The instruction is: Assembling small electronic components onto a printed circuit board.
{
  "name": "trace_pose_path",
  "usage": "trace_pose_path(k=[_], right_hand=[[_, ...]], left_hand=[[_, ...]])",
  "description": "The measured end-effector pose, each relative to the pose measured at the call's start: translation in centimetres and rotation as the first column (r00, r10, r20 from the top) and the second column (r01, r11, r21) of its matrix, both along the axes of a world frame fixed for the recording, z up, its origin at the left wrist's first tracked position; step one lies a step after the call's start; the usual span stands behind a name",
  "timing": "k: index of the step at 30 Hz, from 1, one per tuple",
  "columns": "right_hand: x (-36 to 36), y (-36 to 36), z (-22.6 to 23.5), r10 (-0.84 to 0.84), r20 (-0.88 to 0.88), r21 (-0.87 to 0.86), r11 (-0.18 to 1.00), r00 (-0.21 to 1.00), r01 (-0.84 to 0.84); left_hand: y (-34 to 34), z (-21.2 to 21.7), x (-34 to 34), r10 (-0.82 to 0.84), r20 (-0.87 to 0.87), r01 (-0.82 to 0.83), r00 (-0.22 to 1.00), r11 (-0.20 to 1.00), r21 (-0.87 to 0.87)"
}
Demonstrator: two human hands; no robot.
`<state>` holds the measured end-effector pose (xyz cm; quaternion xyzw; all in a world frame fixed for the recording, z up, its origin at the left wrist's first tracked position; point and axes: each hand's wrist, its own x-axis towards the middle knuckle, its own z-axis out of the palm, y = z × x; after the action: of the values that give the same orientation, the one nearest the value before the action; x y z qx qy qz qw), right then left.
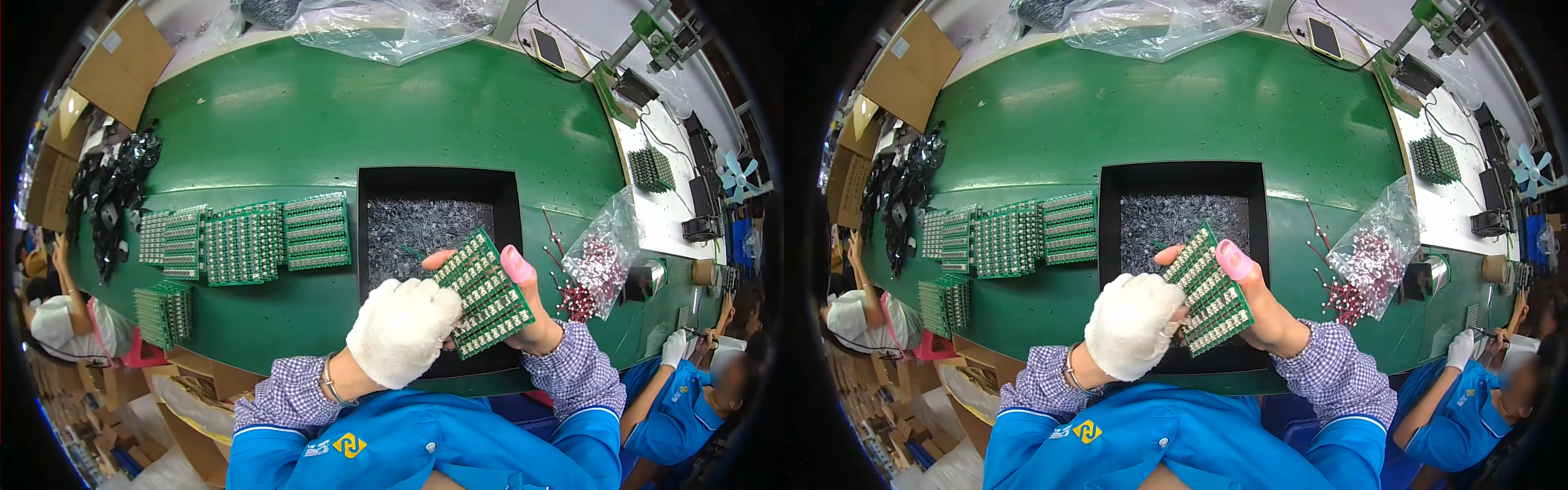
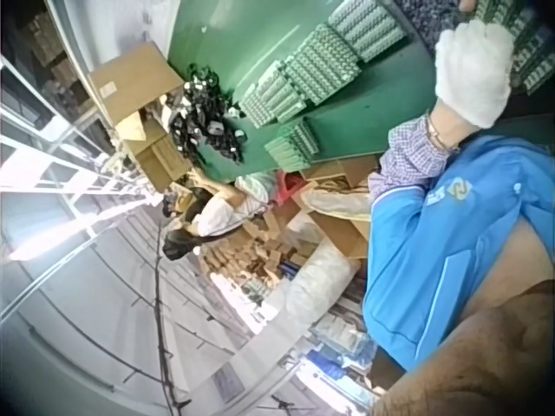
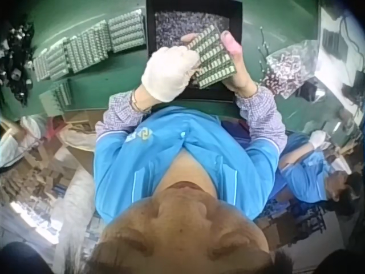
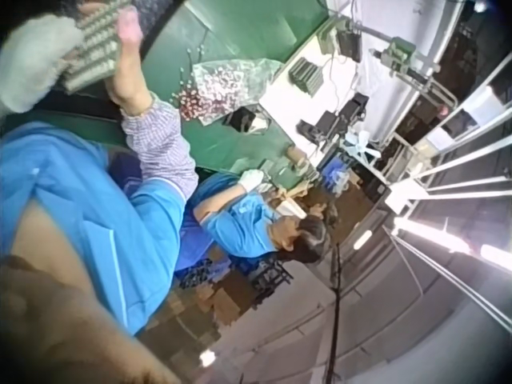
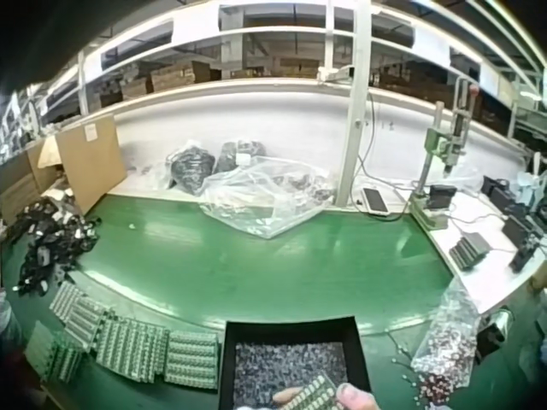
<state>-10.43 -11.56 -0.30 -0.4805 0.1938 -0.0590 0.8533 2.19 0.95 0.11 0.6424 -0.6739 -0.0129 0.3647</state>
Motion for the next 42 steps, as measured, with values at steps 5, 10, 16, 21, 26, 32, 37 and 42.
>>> trace_pose_path(k=[5,10,16,21,26,32,37,42], right_hand=[[-0.2,-0.8,0.4,0.006,-0.009,0.195,0.981,1.000,-0.004],[0.2,0.0,-0.3,-0.058,-0.025,0.019,0.998,0.998,0.059],[-0.1,-0.5,0.1,-0.051,-0.065,0.071,0.996,0.997,0.056],[0.4,0.0,0.3,-0.147,-0.031,-0.060,0.988,0.989,0.145],[0.3,0.3,0.7,-0.163,-0.053,-0.122,0.980,0.985,0.156],[0.0,-0.2,0.6,-0.120,-0.039,-0.028,0.993,0.992,0.119],[0.0,-0.2,0.3,-0.128,0.002,0.009,0.992,0.992,0.128],[0.0,0.4,0.5,-0.112,-0.002,-0.104,0.988,0.994,0.111]], left_hand=[[0.8,0.1,0.7,0.068,-0.269,-0.049,0.961,0.996,0.076],[0.4,0.1,0.0,0.039,0.018,-0.041,0.999,0.990,0.136],[0.4,0.4,0.2,0.058,0.056,-0.065,0.997,0.989,0.137],[0.4,1.1,-0.4,0.050,-0.130,-0.035,0.990,0.993,0.115],[-0.5,0.3,-1.2,0.043,0.133,-0.055,0.990,0.994,0.090],[0.4,0.0,-0.7,0.027,0.040,-0.030,0.999,0.997,0.075],[0.4,0.8,-0.5,0.043,-0.098,-0.033,0.994,0.994,0.103],[-0.7,0.6,-1.1,0.021,0.022,-0.022,1.000,0.999,0.048]])
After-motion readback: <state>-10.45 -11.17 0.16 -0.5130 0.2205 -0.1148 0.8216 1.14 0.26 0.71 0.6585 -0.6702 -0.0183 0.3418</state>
